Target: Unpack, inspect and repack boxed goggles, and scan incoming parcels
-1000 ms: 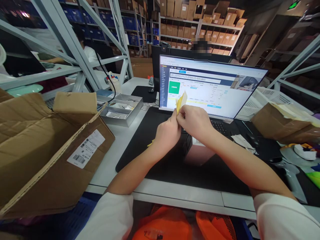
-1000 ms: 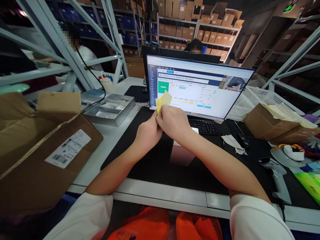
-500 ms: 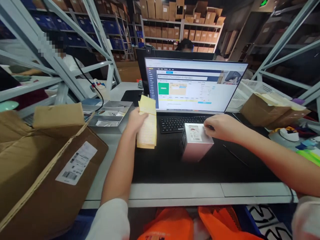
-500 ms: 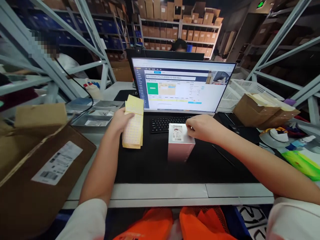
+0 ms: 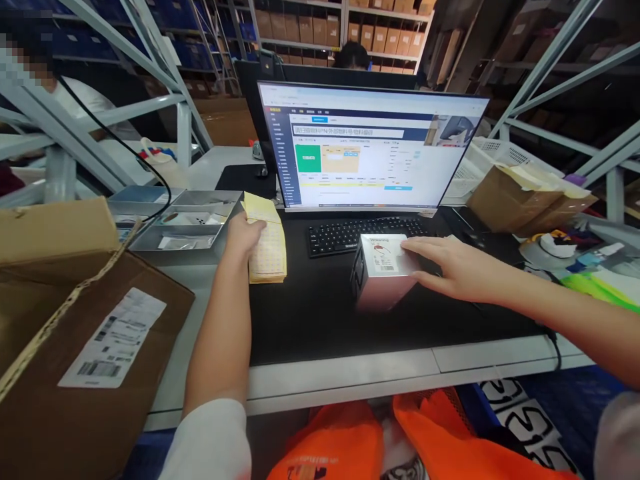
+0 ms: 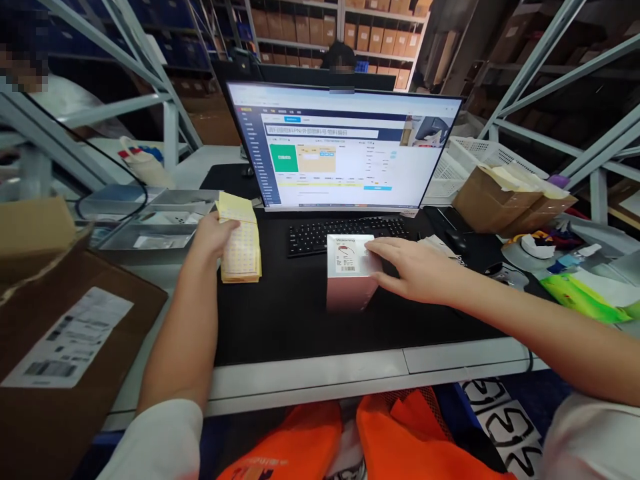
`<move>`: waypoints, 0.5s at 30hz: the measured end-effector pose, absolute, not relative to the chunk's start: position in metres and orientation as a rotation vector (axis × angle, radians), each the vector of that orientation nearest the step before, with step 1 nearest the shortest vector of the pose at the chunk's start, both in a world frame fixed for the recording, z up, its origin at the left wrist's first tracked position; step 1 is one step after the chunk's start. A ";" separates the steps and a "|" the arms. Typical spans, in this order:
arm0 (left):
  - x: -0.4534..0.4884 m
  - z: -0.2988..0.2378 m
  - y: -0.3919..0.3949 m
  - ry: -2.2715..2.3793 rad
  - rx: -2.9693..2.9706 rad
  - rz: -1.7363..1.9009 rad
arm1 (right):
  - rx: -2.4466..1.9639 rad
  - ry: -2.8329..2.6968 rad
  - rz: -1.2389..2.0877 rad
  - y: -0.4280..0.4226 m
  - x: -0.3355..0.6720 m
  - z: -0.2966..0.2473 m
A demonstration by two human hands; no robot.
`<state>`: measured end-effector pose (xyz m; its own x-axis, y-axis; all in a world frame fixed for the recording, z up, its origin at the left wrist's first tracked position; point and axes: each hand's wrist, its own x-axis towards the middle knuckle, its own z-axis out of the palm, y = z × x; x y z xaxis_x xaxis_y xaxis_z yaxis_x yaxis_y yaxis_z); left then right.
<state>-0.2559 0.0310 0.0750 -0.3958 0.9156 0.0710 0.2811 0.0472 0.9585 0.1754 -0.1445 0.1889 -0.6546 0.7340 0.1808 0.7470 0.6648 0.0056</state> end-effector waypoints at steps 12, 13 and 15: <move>-0.263 0.039 0.043 1.693 0.996 1.212 | -0.975 -2.310 0.006 -0.146 0.184 0.131; -0.262 0.037 0.043 1.706 1.011 1.198 | -0.977 -2.283 -0.005 -0.146 0.184 0.128; -0.262 0.034 0.042 1.759 1.048 1.177 | -0.984 -2.284 -0.060 -0.145 0.183 0.124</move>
<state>-0.2620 0.0415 0.0345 -0.3740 0.9159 -0.1457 0.2151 0.2384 0.9470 0.1826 -0.1451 0.1242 -0.5132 0.6366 0.5757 0.6660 0.7184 -0.2008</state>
